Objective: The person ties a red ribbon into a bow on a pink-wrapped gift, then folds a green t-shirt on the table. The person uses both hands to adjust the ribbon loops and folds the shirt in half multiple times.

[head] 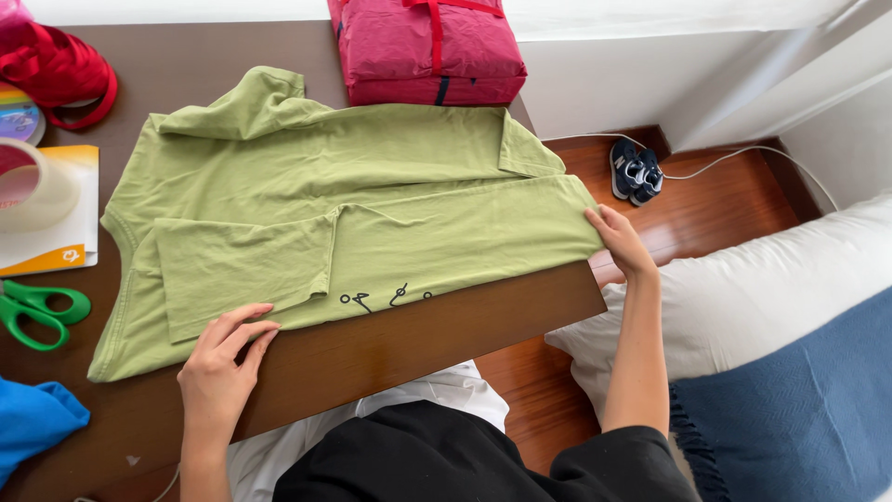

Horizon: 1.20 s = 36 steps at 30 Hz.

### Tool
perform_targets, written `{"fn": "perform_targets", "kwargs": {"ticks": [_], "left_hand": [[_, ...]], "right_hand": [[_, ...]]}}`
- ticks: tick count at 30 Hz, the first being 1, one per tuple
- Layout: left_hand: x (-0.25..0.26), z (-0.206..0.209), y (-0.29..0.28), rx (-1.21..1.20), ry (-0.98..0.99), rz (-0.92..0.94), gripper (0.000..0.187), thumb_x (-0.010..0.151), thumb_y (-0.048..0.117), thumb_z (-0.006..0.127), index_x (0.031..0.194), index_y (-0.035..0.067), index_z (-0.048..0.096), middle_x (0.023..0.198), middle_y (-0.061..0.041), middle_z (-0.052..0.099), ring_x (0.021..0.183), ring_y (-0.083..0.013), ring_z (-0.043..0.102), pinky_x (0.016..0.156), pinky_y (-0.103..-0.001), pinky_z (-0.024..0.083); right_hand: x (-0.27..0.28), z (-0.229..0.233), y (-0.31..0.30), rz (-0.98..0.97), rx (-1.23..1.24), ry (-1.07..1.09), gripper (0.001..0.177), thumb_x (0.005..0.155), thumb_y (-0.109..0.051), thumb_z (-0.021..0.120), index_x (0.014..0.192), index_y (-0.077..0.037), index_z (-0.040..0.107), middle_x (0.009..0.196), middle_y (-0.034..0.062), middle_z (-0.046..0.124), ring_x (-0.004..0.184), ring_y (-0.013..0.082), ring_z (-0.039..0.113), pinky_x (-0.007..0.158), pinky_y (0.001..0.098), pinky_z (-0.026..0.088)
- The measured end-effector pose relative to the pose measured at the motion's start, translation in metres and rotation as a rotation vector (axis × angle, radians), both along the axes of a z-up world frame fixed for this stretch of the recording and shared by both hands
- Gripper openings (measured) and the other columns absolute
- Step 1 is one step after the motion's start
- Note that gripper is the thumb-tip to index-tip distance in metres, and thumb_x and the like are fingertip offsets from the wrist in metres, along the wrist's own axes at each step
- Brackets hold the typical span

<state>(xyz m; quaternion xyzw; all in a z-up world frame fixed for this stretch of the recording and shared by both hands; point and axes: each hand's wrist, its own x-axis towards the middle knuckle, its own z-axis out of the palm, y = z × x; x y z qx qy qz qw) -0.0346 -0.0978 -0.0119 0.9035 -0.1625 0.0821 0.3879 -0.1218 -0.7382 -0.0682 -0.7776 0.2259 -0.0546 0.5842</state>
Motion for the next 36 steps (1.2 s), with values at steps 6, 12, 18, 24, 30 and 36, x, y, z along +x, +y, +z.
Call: {"fn": "perform_targets", "kwargs": {"ticks": [6,12,18,24,30,36], "left_hand": [[0.000,0.005,0.000,-0.044,-0.024,-0.010,0.008,0.087,0.014,0.076,0.095,0.012,0.076,0.114,0.009,0.073,0.100,-0.0156,0.069,0.080,-0.032,0.056],[0.000,0.004,0.006,-0.102,-0.064,0.007,0.010,0.086,0.015,0.077,0.095,0.011,0.076,0.116,0.006,0.073,0.100,-0.0179,0.070,0.079,-0.032,0.058],[0.010,-0.005,0.032,-0.107,-0.160,0.231,0.022,0.090,0.009,0.074,0.113,0.007,0.071,0.124,-0.006,0.068,0.109,-0.0284,0.067,0.088,-0.039,0.056],[0.025,-0.010,0.047,-0.091,-0.141,0.289,0.030,0.093,0.007,0.073,0.123,0.007,0.069,0.118,-0.012,0.065,0.107,-0.0345,0.065,0.091,-0.043,0.054],[0.028,-0.008,0.052,-0.311,0.080,0.240,0.023,0.092,0.006,0.073,0.114,0.006,0.075,0.104,-0.009,0.072,0.090,-0.0254,0.071,0.081,-0.035,0.057],[0.025,-0.013,0.066,-0.464,0.122,0.233,0.015,0.090,0.006,0.074,0.105,0.005,0.079,0.105,-0.005,0.077,0.086,-0.0153,0.076,0.077,-0.027,0.061]], "right_hand": [[0.010,0.014,0.011,-0.152,-0.337,-0.041,0.025,0.102,-0.022,0.074,0.114,-0.001,0.068,0.095,0.0066,0.074,0.081,0.0086,0.065,0.072,0.0266,0.050],[0.026,0.048,0.087,-0.225,-0.981,-0.121,0.038,0.095,-0.014,0.079,0.128,-0.001,0.065,0.106,0.0118,0.071,0.084,0.0207,0.067,0.075,0.0360,0.052],[0.064,0.068,0.225,0.263,-0.807,-0.347,0.027,0.095,-0.010,0.075,0.122,-0.010,0.071,0.112,0.0075,0.074,0.098,0.0169,0.069,0.078,0.0314,0.052],[0.103,0.081,0.361,0.683,-0.387,-0.225,0.056,0.088,-0.013,0.073,0.142,-0.013,0.058,0.110,0.0035,0.072,0.091,0.0141,0.067,0.078,0.0284,0.055],[0.117,0.078,0.409,0.748,-0.351,-0.212,0.030,0.092,-0.011,0.075,0.122,-0.008,0.071,0.097,0.0041,0.069,0.086,0.0145,0.067,0.078,0.0287,0.056],[0.103,0.062,0.398,0.678,-0.102,-0.197,0.021,0.092,-0.007,0.073,0.112,-0.003,0.075,0.097,0.0033,0.072,0.090,0.0109,0.069,0.084,0.0264,0.058]]}}
